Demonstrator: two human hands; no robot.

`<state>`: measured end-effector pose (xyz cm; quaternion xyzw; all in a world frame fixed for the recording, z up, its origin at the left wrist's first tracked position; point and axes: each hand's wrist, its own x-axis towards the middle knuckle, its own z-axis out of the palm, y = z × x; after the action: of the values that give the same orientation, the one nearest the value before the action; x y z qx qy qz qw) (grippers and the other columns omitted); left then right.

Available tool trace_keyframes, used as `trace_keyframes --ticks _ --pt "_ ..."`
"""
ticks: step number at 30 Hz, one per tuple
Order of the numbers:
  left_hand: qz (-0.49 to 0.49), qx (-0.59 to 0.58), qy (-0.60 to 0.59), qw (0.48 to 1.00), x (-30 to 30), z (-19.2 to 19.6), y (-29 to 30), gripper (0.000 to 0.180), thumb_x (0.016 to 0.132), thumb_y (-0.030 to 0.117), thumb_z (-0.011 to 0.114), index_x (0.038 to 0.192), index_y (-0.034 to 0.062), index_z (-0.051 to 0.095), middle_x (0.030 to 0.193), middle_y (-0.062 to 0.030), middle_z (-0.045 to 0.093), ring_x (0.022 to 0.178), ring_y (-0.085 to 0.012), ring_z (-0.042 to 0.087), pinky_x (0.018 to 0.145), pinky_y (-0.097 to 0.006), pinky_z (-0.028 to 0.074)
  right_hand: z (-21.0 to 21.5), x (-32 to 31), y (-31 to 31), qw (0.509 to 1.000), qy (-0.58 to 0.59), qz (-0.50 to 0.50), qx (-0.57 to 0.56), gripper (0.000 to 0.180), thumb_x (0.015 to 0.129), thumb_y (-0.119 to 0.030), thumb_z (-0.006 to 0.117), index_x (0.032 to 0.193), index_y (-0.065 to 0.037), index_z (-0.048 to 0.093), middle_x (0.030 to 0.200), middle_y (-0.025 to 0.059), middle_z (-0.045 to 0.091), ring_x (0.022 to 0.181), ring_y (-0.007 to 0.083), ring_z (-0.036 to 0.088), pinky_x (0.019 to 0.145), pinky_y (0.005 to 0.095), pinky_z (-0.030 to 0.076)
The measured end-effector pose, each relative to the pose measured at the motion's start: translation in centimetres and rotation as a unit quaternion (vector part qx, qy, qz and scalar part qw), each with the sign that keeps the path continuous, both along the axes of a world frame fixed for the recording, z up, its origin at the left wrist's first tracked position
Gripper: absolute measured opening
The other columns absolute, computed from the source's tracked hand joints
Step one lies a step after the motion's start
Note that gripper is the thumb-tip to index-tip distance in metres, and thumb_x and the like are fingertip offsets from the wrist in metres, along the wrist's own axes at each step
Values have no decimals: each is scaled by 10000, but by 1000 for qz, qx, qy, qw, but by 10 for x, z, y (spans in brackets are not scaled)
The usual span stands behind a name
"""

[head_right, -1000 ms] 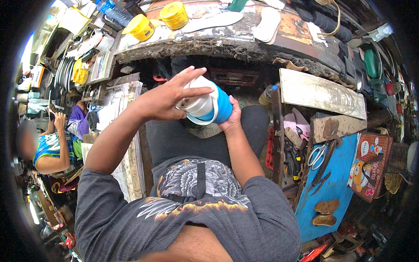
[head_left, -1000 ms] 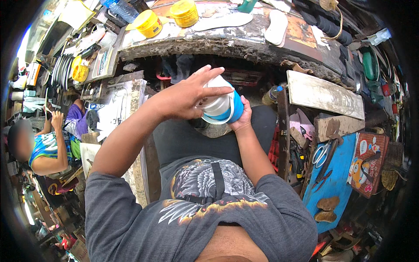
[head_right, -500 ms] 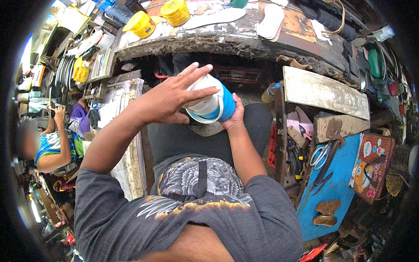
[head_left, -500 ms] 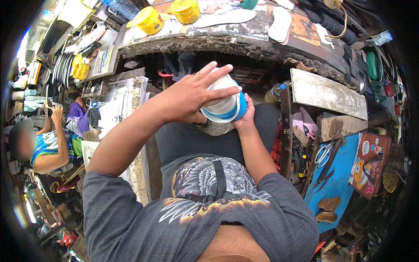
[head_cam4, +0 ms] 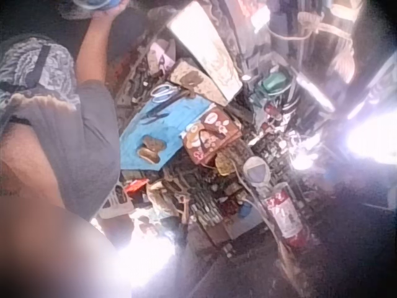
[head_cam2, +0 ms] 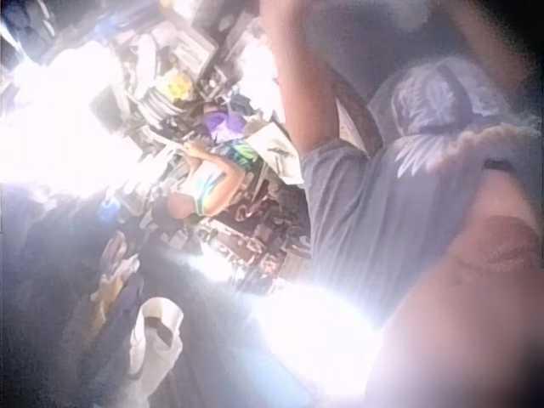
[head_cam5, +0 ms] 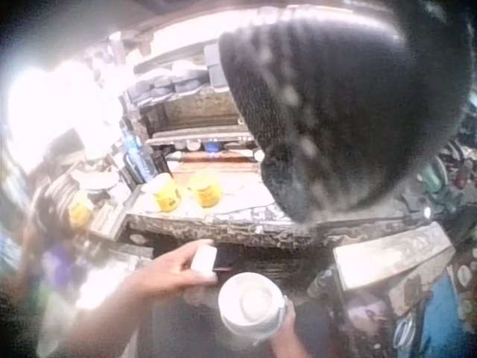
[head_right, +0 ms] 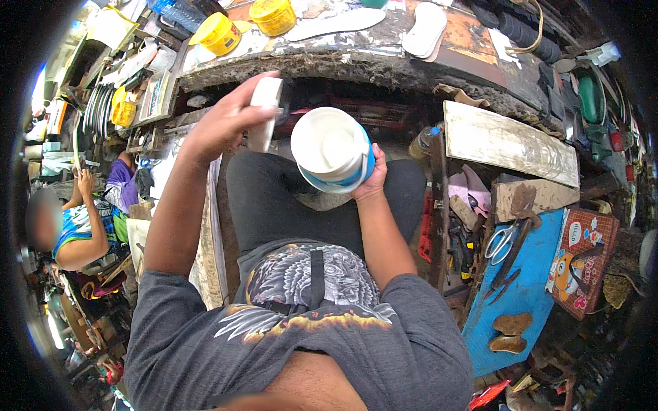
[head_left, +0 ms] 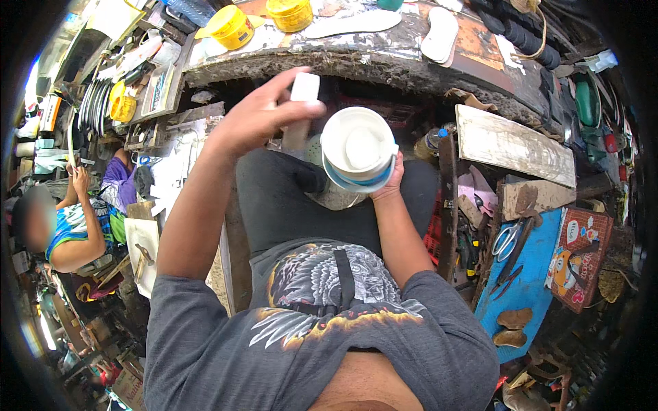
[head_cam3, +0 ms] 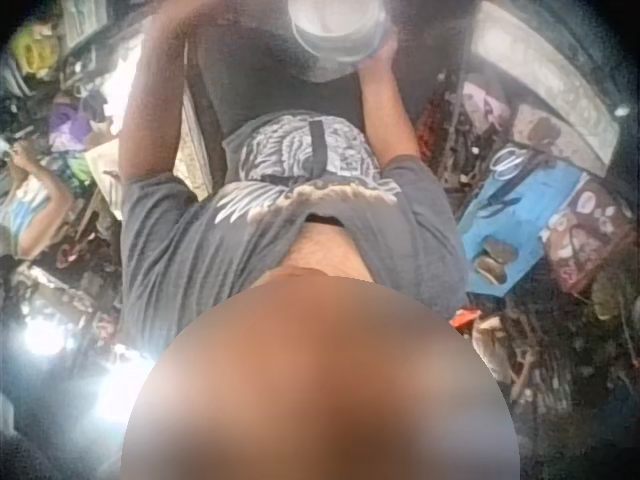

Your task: The person cleans a woven sandal using a toothbrush and a yellow paste. They scrub the sole and upper, then place the sandal aside. The person then handles a white container and a water bottle.

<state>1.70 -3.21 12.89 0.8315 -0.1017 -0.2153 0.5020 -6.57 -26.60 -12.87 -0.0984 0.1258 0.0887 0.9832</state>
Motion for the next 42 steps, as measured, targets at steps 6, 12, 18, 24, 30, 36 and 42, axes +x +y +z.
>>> trace_keyframes --ticks 6,12,18,24,30,36,42 --pt "70 -119 114 984 -26 -41 61 863 855 582 682 1540 102 471 1181 -43 653 905 -100 630 675 -235 500 -19 -2 -6 995 -79 55 38 835 935 -638 481 1495 -18 479 1479 260 535 1319 449 565 1090 615 479" --pt "111 -142 189 965 -58 -76 79 854 869 648 671 1505 102 504 1063 -25 686 799 -102 670 559 -232 500 -41 0 -8 987 -117 108 29 822 932 -626 499 1486 -19 490 1480 272 529 1319 463 558 1098 627 465" --pt "141 -161 166 962 -64 -92 77 806 902 634 642 1489 95 519 1033 -18 686 768 -92 666 525 -221 486 -20 -2 -5 995 -64 78 26 827 933 -635 495 1481 -16 496 1467 271 542 1310 461 567 1089 624 475" --pt "188 -197 148 951 -55 -83 58 764 950 558 628 1531 85 476 1040 -31 676 767 -75 598 555 -223 405 -6 -5 -4 994 -56 87 27 839 931 -634 468 1489 -9 485 1472 271 538 1308 467 569 1081 631 481" --pt "69 -115 -42 990 -44 -30 17 878 843 496 768 1559 97 453 1254 -111 623 1064 -193 606 895 -323 498 -8 2 1 990 -89 101 47 826 922 -596 493 1507 -13 465 1502 267 512 1338 459 546 1116 617 454" --pt "-57 132 -295 945 -50 -5 -30 1010 673 635 858 1503 173 517 1142 -174 604 1051 -352 648 862 -445 559 18 -1 11 996 -80 46 -4 846 914 -596 500 1540 -31 430 1535 236 492 1401 434 490 1190 576 373" --pt "-73 246 -375 891 -64 -19 -62 957 702 725 766 1478 210 549 1074 -162 569 978 -343 590 748 -434 577 23 -3 12 993 -94 26 -60 877 906 -617 476 1571 -52 383 1545 222 479 1391 431 496 1189 573 374"
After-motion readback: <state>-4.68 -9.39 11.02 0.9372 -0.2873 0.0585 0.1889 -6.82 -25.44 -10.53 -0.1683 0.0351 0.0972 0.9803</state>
